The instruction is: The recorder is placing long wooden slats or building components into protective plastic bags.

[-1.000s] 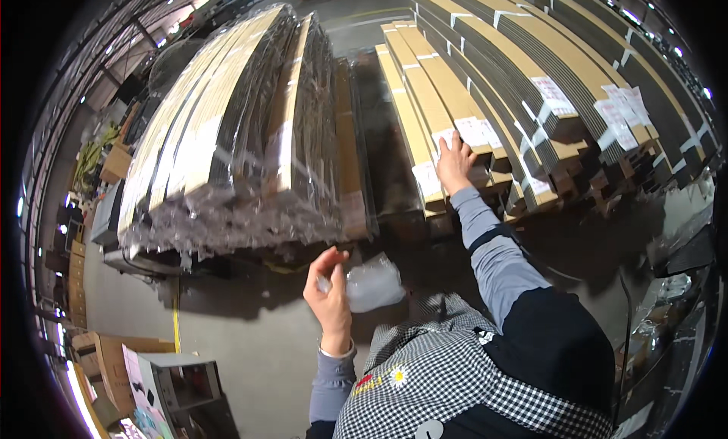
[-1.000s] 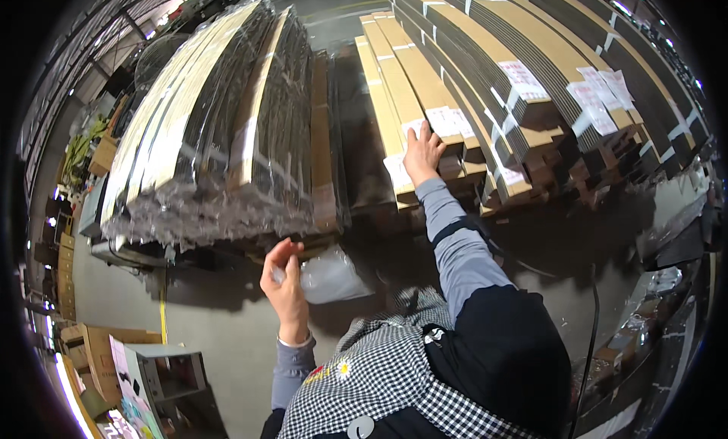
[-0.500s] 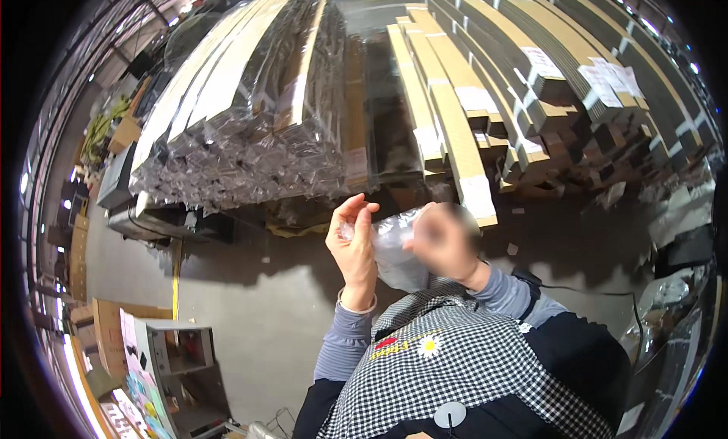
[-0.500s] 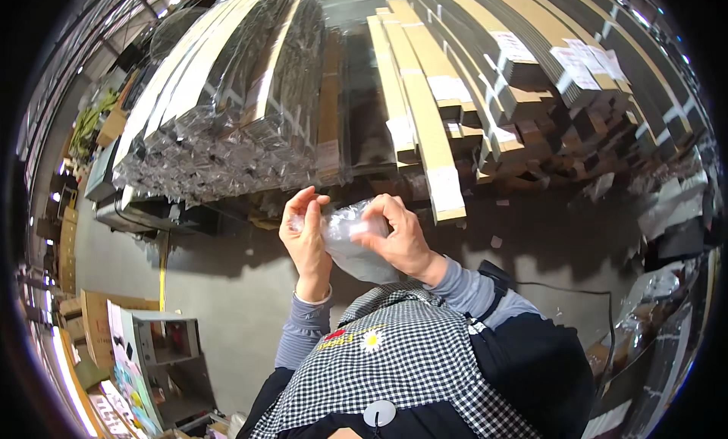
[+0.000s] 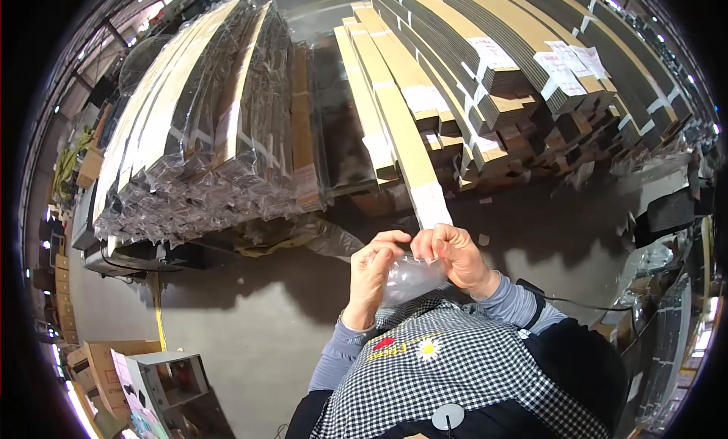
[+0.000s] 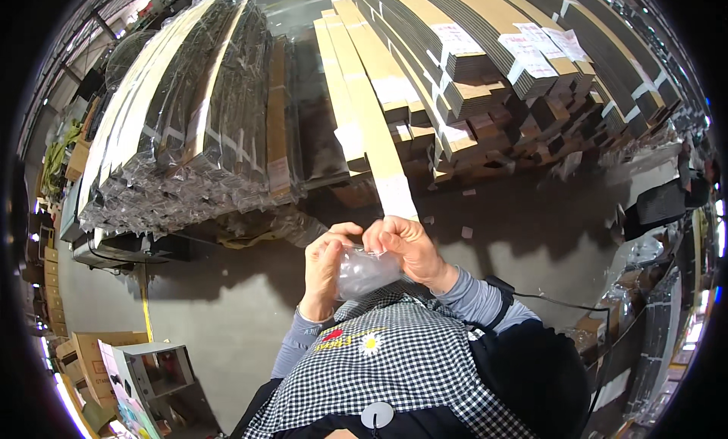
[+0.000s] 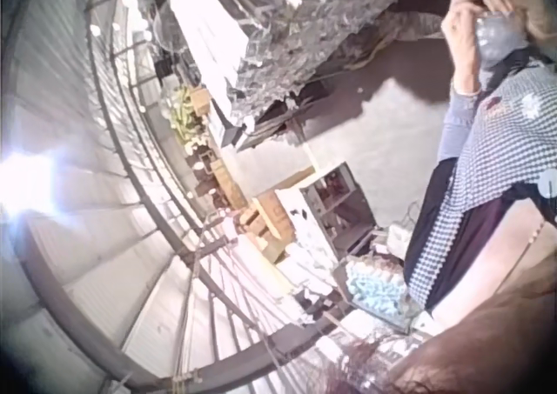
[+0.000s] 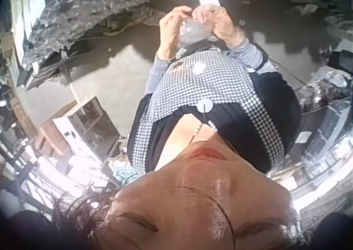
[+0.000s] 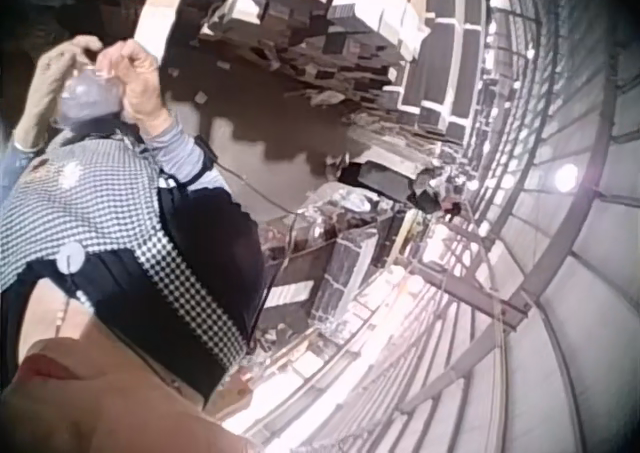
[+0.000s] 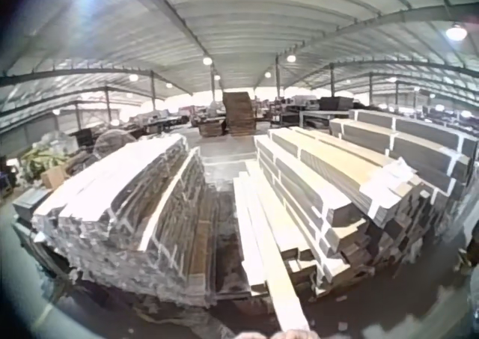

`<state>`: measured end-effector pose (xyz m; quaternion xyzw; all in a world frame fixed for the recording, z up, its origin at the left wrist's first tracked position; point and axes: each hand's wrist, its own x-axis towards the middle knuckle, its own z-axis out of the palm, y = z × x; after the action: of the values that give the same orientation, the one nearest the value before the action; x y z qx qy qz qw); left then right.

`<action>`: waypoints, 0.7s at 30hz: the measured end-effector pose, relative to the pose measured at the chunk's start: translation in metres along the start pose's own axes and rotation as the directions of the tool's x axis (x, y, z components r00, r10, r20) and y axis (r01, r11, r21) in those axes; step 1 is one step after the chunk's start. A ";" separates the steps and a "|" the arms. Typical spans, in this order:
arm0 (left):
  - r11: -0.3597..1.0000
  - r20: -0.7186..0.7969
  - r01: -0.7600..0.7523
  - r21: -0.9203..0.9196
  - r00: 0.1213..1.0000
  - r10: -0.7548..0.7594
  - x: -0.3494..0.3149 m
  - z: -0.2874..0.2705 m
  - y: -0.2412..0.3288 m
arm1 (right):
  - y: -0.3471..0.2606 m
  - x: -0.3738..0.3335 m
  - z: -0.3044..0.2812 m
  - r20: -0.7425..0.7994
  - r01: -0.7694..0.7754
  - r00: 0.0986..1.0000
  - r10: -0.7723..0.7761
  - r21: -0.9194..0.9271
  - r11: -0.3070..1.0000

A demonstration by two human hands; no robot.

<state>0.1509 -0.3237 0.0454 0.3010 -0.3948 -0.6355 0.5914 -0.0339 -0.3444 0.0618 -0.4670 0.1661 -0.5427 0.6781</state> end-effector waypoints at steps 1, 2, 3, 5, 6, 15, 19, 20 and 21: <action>0.997 0.067 0.046 -0.065 0.997 -0.042 0.001 -0.003 -0.001 | -0.002 -0.004 -0.008 -0.056 -0.044 0.998 0.041 -0.064 0.997; 0.987 0.134 0.096 -0.126 0.988 -0.079 0.002 -0.004 -0.003 | -0.002 -0.007 -0.014 -0.115 -0.093 0.990 0.079 -0.124 0.988; 0.999 0.101 0.041 -0.006 0.994 -0.040 0.006 0.005 -0.001 | -0.006 -0.004 -0.019 -0.123 -0.040 0.992 0.031 -0.077 0.996; 0.986 0.147 0.163 -0.042 0.977 -0.156 0.004 0.003 -0.007 | -0.013 -0.006 -0.026 -0.042 -0.110 0.993 0.113 0.077 0.991; 0.960 0.201 0.272 -0.066 0.946 -0.255 0.003 0.001 -0.009 | -0.017 -0.008 -0.029 0.057 -0.177 0.984 0.168 0.222 0.959; 0.214 0.425 -0.370 0.904 0.831 -0.359 0.037 -0.041 -0.086 | 0.018 -0.045 -0.148 0.105 0.074 0.885 0.454 -0.994 0.084; 0.364 0.483 -0.367 0.856 0.819 -0.310 0.066 -0.037 -0.081 | 0.016 -0.020 -0.161 0.219 0.194 0.945 0.241 -0.973 0.122; 0.365 0.494 -0.378 0.851 0.813 -0.309 0.080 -0.031 -0.072 | 0.005 -0.011 -0.156 0.213 0.191 0.949 0.233 -0.975 0.113; 0.544 0.463 -0.259 0.798 0.841 -0.280 0.086 -0.028 -0.064 | -0.001 -0.006 -0.150 0.061 -0.025 0.982 0.181 -0.897 0.442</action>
<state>0.1311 -0.4139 -0.0167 0.3562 -0.7967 -0.4290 0.2331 -0.1463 -0.4067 -0.0149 -0.7809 0.4035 -0.2958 0.3739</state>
